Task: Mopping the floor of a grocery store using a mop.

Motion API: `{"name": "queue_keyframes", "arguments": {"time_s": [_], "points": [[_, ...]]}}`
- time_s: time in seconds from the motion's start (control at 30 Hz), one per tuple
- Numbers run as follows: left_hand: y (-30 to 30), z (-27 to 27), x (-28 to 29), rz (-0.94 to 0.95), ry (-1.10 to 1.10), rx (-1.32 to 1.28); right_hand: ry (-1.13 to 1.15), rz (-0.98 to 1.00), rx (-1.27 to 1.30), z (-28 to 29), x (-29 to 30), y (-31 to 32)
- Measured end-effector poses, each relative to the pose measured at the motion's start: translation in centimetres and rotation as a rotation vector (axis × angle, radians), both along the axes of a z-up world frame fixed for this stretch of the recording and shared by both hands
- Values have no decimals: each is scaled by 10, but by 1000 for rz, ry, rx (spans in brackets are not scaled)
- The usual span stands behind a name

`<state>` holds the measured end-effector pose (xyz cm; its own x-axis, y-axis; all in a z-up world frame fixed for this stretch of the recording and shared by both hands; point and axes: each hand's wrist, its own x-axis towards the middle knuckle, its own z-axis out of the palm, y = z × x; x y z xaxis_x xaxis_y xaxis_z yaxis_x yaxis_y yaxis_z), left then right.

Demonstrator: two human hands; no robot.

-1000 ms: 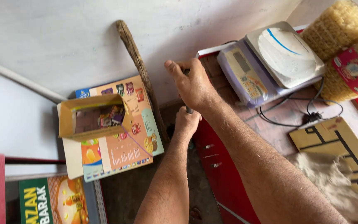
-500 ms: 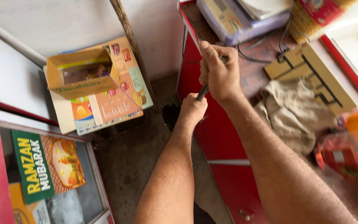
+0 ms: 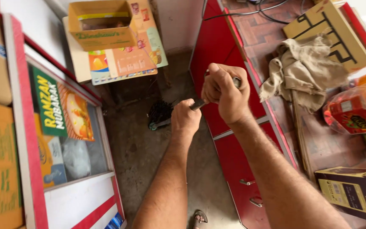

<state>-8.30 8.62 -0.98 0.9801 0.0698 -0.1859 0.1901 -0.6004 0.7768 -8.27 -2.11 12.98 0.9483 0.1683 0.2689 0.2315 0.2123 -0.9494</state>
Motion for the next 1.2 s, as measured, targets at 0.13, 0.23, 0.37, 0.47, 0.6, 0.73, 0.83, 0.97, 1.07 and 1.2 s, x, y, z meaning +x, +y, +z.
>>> {"name": "queue_keyframes", "arguments": {"time_s": [0.13, 0.23, 0.37, 0.47, 0.6, 0.73, 0.83, 0.97, 1.07, 1.2], "points": [[-19, -13, -39, 78, -60, -84, 20, 65, -37, -2, -40, -22], [-39, -2, -52, 95, -128, -271, 32, 47, -9, 10, -64, -28], [-72, -13, -61, -65, -49, -469, -89, -42, -314, 11, -104, -51], [-84, -3, -67, -248, 65, -375, -141, -98, -456, 0, -127, -67], [-93, -4, -81, -375, 153, -233, -129, -211, -454, -7, -143, -78], [-75, 8, -81, -350, 112, -180, -199, -202, -263, -3, -127, -70], [-51, 3, -83, -299, 126, -134, -121, -149, -102, -1, -119, -48], [-25, 6, -97, -182, 25, -181, -90, -84, -107, 0, -116, -22], [-8, 12, -114, -92, 17, -146, -48, -22, -73, 1, -119, -11], [11, -15, -142, 4, -53, -45, 38, 82, 25, -7, -127, -12]]}}
